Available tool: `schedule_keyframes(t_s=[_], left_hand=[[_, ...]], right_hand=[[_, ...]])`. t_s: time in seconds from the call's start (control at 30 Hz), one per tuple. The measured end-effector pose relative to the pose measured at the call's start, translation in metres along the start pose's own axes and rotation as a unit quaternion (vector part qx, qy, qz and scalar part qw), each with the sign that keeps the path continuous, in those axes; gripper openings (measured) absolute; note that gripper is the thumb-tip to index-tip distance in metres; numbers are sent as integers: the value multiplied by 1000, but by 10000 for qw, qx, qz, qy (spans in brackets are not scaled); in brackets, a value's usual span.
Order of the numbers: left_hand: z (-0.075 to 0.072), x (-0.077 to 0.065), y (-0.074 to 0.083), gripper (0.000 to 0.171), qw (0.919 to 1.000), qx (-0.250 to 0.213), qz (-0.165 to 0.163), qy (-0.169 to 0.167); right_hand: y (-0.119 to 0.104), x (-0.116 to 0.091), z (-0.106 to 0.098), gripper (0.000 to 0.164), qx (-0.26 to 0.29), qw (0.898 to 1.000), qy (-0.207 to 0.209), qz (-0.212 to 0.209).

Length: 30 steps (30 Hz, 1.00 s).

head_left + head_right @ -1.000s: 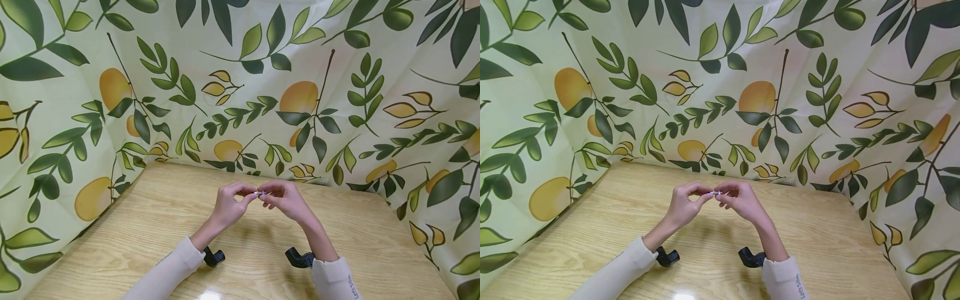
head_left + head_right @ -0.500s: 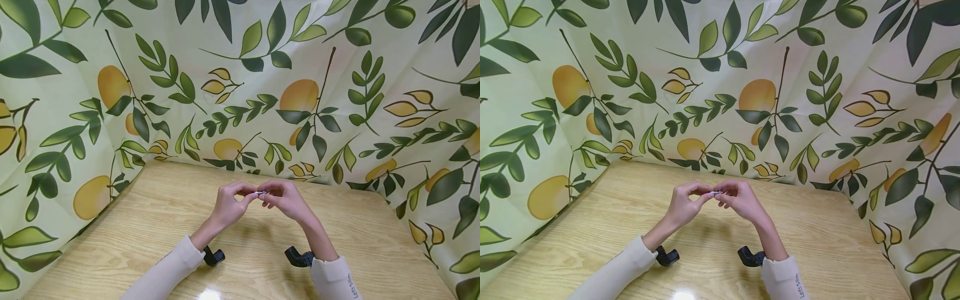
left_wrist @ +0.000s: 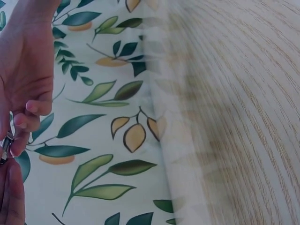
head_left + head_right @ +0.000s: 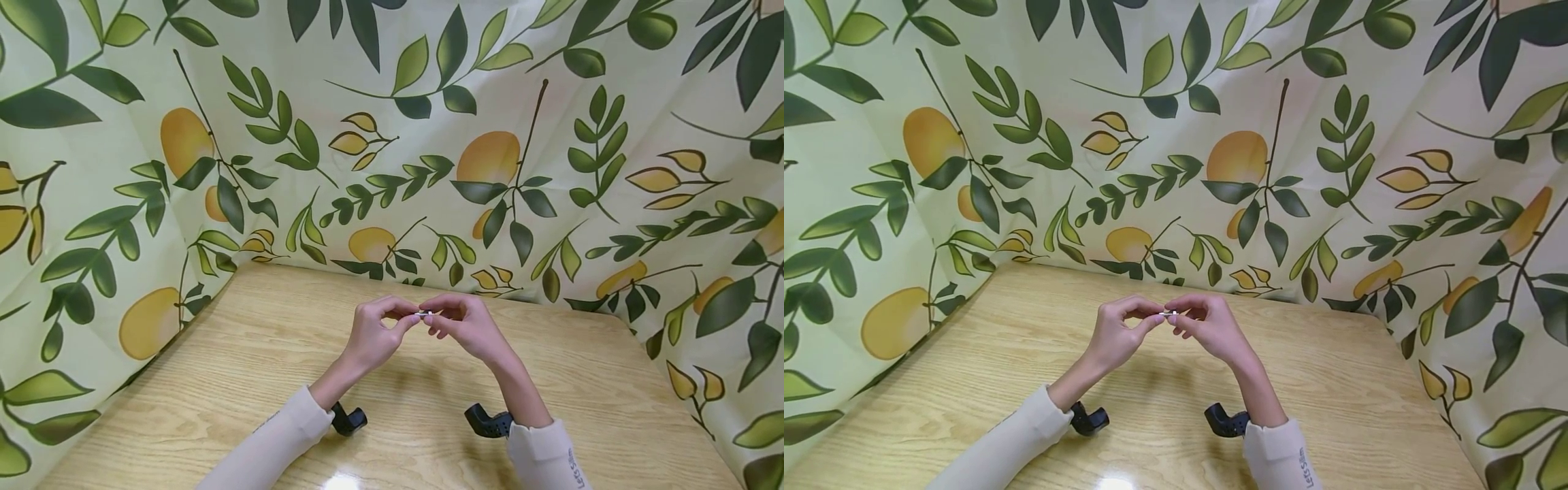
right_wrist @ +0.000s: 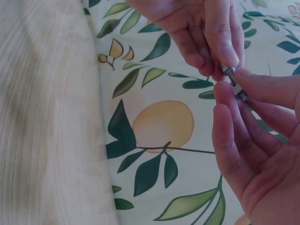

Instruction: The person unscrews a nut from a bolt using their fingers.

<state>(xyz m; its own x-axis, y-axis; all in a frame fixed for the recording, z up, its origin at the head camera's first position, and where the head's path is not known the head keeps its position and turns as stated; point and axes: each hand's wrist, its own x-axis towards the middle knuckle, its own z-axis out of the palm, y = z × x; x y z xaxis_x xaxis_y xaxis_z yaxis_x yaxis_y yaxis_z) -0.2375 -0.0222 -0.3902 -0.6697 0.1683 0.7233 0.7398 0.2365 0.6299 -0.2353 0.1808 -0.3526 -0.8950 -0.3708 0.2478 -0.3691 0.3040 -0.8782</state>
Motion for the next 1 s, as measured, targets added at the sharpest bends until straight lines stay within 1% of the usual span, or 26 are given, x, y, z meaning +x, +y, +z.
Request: schedule_keyframes(t_s=[0.33,0.73,0.87,1.0], left_hand=[[0,0,0,5,10000,-20,-30,-20],[0,0,0,7,10000,-15,-18,29],[0,1,0,10,9999,21,101,78],[0,1,0,9,9998,41,167,46]], right_hand=[[3,1,-2,23,-39,9998,-142,111],[2,0,-2,22,-83,10000,-45,-5],[2,0,-1,23,-42,10000,20,-46],[1,0,0,24,-57,9999,96,-48]])
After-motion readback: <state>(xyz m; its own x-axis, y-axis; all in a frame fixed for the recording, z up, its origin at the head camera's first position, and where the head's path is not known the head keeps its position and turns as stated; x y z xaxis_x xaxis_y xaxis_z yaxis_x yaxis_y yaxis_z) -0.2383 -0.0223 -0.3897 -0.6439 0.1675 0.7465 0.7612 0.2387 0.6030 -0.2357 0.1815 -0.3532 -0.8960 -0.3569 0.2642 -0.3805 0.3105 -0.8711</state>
